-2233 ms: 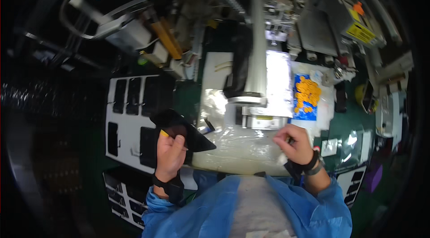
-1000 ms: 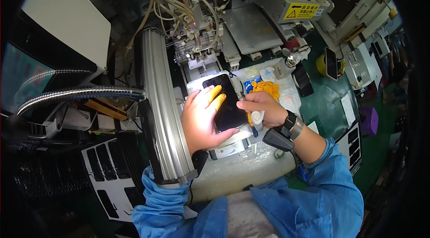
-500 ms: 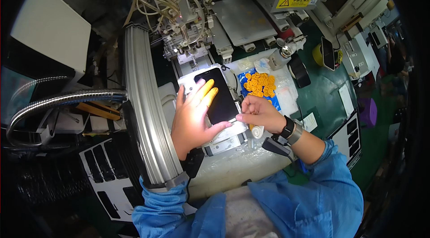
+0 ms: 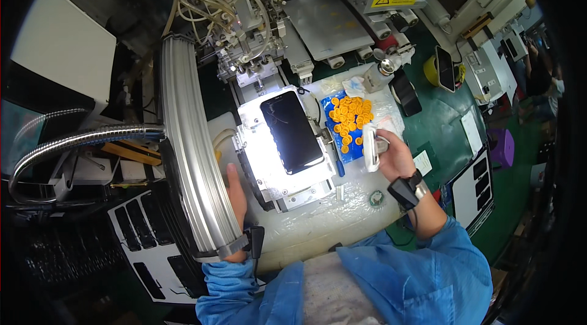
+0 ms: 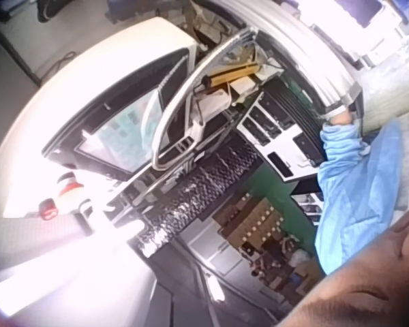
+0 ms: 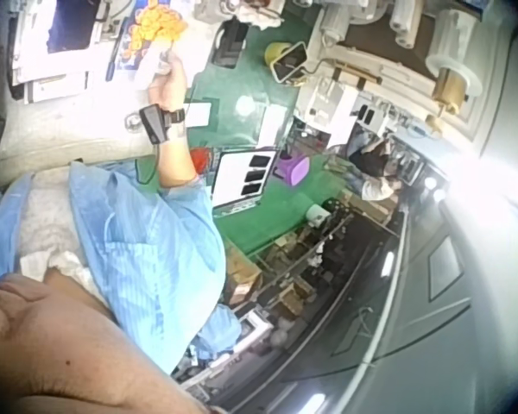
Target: The recorder is inspecting and cleaning smartphone screens at an electronics factory station, using a blue pen to mark or point at specific areas and a cloth to wipe the glass.
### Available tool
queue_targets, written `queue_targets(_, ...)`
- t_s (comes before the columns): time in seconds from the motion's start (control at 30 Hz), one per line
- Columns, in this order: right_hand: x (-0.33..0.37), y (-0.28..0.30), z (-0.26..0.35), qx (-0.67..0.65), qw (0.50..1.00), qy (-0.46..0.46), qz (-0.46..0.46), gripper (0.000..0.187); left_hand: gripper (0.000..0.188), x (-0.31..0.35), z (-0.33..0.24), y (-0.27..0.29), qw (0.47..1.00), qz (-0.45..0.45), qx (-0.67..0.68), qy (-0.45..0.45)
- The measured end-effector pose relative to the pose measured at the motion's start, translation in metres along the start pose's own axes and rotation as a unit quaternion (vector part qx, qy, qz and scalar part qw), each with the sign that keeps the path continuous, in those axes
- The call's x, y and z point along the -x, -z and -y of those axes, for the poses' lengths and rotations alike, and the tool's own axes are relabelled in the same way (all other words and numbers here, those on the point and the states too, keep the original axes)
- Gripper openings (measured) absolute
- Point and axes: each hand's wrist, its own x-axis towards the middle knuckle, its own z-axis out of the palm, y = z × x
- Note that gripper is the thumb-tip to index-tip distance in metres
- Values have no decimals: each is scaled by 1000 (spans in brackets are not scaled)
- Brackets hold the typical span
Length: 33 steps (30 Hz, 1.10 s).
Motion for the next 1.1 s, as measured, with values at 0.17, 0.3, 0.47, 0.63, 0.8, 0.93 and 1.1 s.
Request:
queue_targets(0.17,7,8,15,163,985,36,41,55,46,17,28,-16,971,46,-205,-116)
queue_targets(0.3,7,-14,43,322,925,184,76,54,58,17,20,-19,972,56,-189,-127)
queue_targets(0.47,-12,-35,116,682,579,445,39,33,48,17,36,-17,971,39,-164,-167)
queue_targets(0.63,-35,-31,163,723,517,458,21,32,47,16,45,-20,968,32,-175,-179)
queue_targets(0.8,-46,-36,161,739,492,459,28,27,44,14,44,-22,967,30,-167,-190)
queue_targets(0.93,-49,-37,158,749,490,445,16,27,44,14,43,-23,968,28,-167,-183)
queue_targets(1.1,-51,-37,157,745,504,436,19,26,46,15,41,-21,969,30,-168,-181)
